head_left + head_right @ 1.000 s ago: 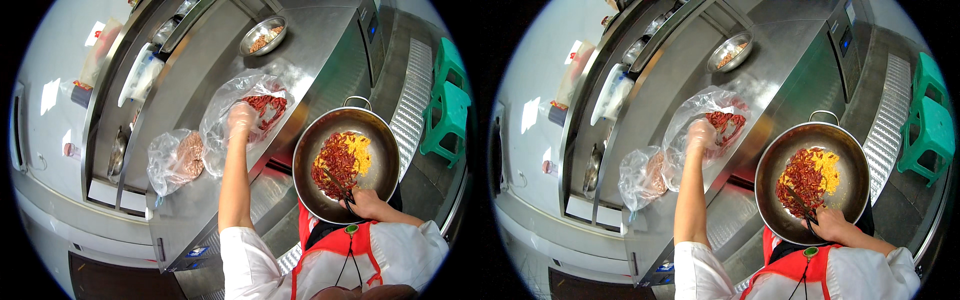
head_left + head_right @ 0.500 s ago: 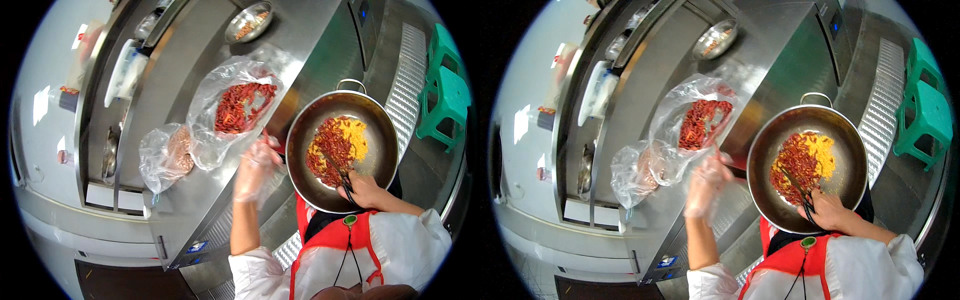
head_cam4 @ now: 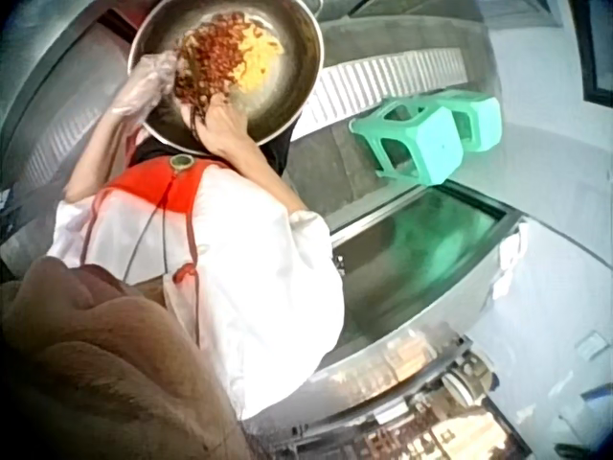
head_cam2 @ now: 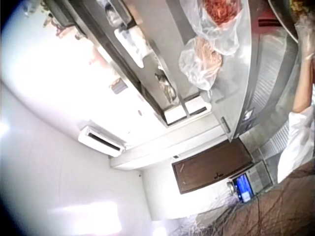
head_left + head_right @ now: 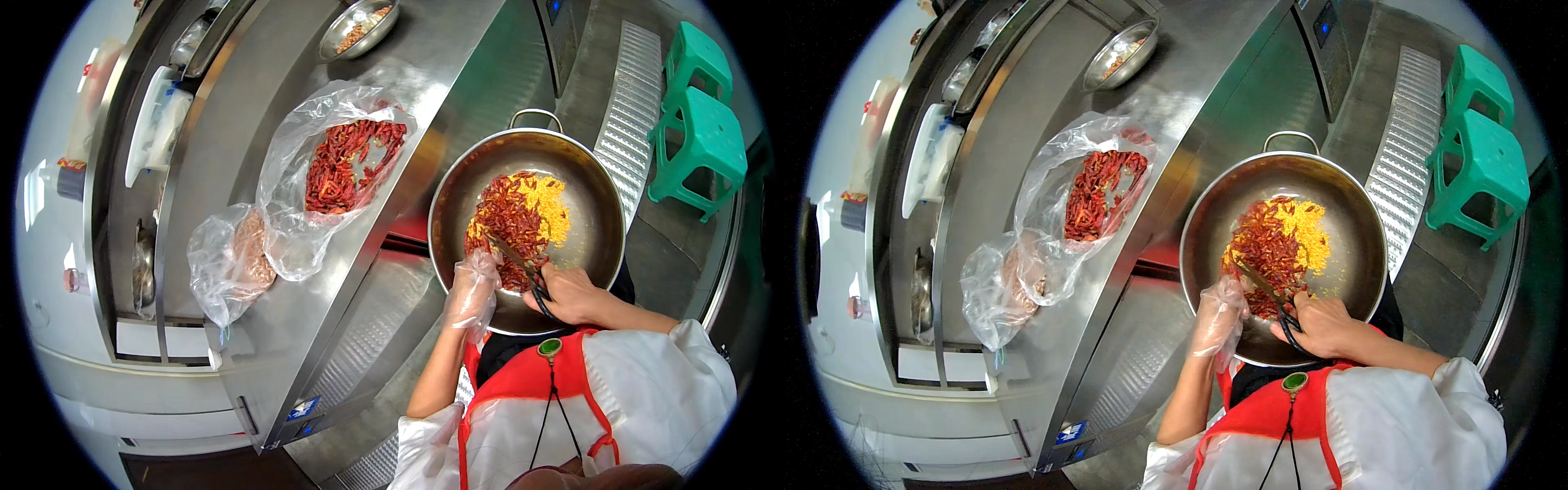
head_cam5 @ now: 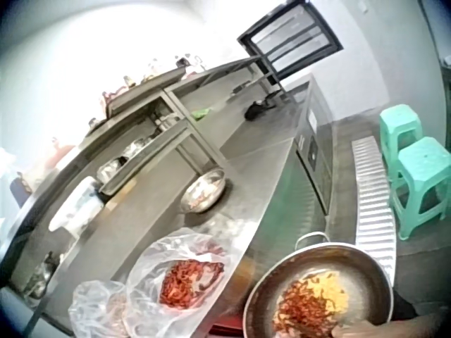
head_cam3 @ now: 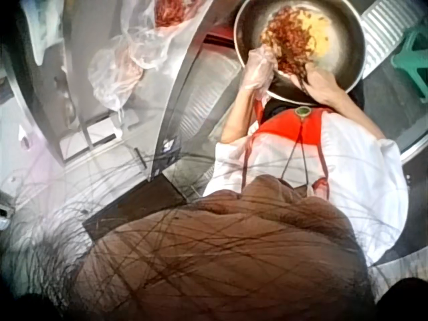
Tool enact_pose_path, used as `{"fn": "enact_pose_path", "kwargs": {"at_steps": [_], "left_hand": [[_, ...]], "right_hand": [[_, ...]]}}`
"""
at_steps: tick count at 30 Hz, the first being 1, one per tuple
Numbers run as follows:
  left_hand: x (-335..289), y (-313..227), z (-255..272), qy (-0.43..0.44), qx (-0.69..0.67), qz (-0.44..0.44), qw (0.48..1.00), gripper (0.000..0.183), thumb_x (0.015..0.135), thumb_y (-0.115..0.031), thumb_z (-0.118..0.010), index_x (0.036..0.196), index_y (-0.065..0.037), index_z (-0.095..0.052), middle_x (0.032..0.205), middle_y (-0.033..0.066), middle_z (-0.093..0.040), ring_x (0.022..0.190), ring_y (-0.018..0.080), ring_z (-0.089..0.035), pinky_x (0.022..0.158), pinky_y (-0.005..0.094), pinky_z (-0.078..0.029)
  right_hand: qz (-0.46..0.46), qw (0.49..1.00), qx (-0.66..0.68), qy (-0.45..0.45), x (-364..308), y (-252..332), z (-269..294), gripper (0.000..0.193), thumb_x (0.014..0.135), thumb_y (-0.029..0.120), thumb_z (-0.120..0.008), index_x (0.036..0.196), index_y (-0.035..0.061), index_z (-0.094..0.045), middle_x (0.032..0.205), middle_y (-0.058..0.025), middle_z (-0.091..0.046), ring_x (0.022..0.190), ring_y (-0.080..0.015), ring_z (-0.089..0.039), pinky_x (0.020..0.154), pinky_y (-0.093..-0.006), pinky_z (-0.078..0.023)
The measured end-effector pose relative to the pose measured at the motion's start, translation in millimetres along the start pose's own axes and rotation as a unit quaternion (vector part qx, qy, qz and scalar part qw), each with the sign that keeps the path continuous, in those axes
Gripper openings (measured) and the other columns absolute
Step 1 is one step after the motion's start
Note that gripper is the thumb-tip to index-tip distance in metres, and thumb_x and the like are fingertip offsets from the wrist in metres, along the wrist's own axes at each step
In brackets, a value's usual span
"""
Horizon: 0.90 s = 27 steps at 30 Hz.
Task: The person cuts dried red chilies into a large metal bowl containing yellow food ingredients using scissors.
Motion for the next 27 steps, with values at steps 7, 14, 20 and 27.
{"fn": "enact_pose_path", "kwargs": {"at_steps": [7,14,20,27], "left_hand": [[-6.8,7.1,-10.4,0.018,-0.049,0.006,0.999,0.021,0.09,-0.021,-0.049,0.08,-0.004,-0.055,0.06,0.0001,-0.046,0.055,0.009,-0.043,0.051,0.0244,-0.032],[-13.7,15.1,-17.7,0.022,-0.06,0.02,0.998,0.02,0.09,-0.022,-0.05,0.079,-0.005,-0.054,0.06,-0.0004,-0.046,0.055,0.009,-0.043,0.051,0.0249,-0.033],[-12.0,18.7,-16.2,0.015,-0.022,0.013,1.0,0.022,0.091,-0.023,-0.051,0.078,-0.006,-0.054,0.059,-0.0016,-0.045,0.053,0.0092,-0.043,0.048,0.025,-0.032],[0.0,52.2,-19.2,-0.018,-0.002,0.016,1.0,0.025,0.091,-0.025,-0.053,0.076,-0.005,-0.057,0.058,-0.0019,-0.047,0.05,0.0091,-0.043,0.043,0.0259,-0.032]], "right_hand": [[0.008,1.0,0.008,-0.012,-1.2,-1.7,-3.4,0.06,0.084,0.056,-0.049,0.091,-0.0033,-0.049,0.077,-0.0242,-0.06,0.076,-0.0408,-0.06,0.071,-0.0479,-0.044],[0.004,1.0,0.009,-0.007,0.1,-4.4,-5.8,0.059,0.085,0.055,-0.049,0.091,-0.0037,-0.049,0.078,-0.0247,-0.06,0.078,-0.041,-0.06,0.071,-0.048,-0.044],[0.011,1.0,-0.002,0.001,-0.8,-2.5,-4.4,0.069,0.085,0.058,-0.046,0.092,-0.0103,-0.051,0.084,-0.0283,-0.061,0.081,-0.0404,-0.062,0.072,-0.046,-0.048],[-0.009,1.0,-0.015,-0.016,0.1,-6.9,-11.8,0.066,0.086,0.055,-0.048,0.089,-0.0104,-0.053,0.084,-0.0284,-0.061,0.082,-0.0412,-0.061,0.072,-0.047,-0.048]]}}
Point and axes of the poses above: each hand's wrist, its own x-axis towards the middle knuckle, its own z-axis out of the back of the hand, y = z × x, the point moved 3 cm from there along x, towards the middle knuckle
